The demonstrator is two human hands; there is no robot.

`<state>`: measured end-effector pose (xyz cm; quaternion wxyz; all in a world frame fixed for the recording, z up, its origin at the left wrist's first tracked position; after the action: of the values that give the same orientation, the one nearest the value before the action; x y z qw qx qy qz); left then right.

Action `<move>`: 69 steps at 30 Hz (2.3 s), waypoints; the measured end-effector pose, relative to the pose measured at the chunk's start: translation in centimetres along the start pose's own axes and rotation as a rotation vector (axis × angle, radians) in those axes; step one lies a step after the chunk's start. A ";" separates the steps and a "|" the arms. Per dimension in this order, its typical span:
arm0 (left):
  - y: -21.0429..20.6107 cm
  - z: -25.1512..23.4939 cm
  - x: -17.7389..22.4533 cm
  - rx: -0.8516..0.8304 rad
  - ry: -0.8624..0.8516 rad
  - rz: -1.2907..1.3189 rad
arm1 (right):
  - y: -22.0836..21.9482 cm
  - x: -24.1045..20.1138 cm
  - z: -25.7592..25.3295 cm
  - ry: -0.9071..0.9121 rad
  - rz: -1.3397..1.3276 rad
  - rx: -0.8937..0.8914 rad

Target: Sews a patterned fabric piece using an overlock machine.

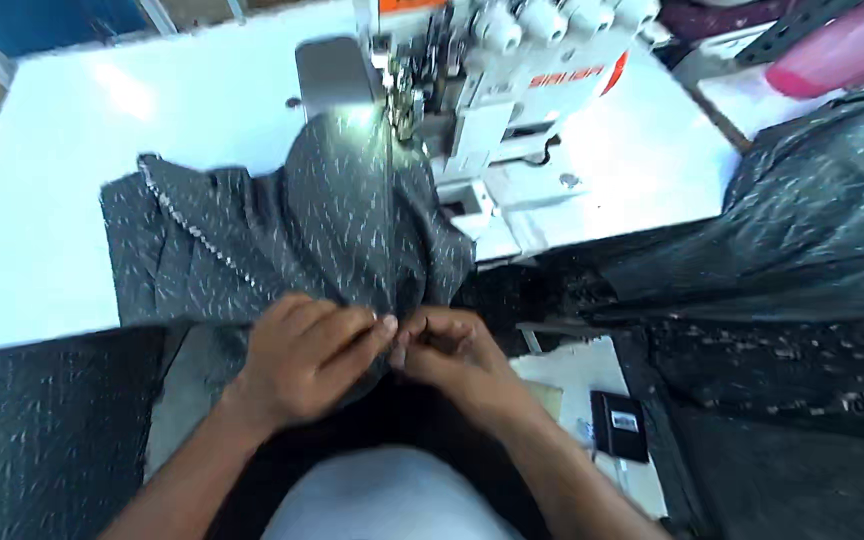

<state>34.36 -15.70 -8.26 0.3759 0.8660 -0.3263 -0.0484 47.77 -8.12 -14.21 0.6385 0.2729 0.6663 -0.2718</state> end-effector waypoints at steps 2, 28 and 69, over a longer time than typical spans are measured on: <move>0.6 0.2 0.3 0.031 0.000 0.054 | -0.2 0.0 0.7 -0.008 -0.002 -0.016; 11.4 -3.8 -18.0 0.487 0.999 0.395 | 9.4 -5.0 -5.7 0.296 0.809 0.510; -4.0 -9.8 -10.1 -0.311 0.557 0.008 | 8.1 -1.2 -8.4 0.043 0.009 0.220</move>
<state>31.82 -1.50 -5.61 0.5789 0.7768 -0.2028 0.1429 47.64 3.56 -12.86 0.5914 0.3500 0.6447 -0.3348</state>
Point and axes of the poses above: each hand's wrist, its own z-axis away from the middle knuckle, its own y-axis out of the back of the hand, x = y × z, the point moved 8 cm from there along -z, towards the middle knuckle, and after that the axes turned 10 degrees about z, right-handed, at the moved point
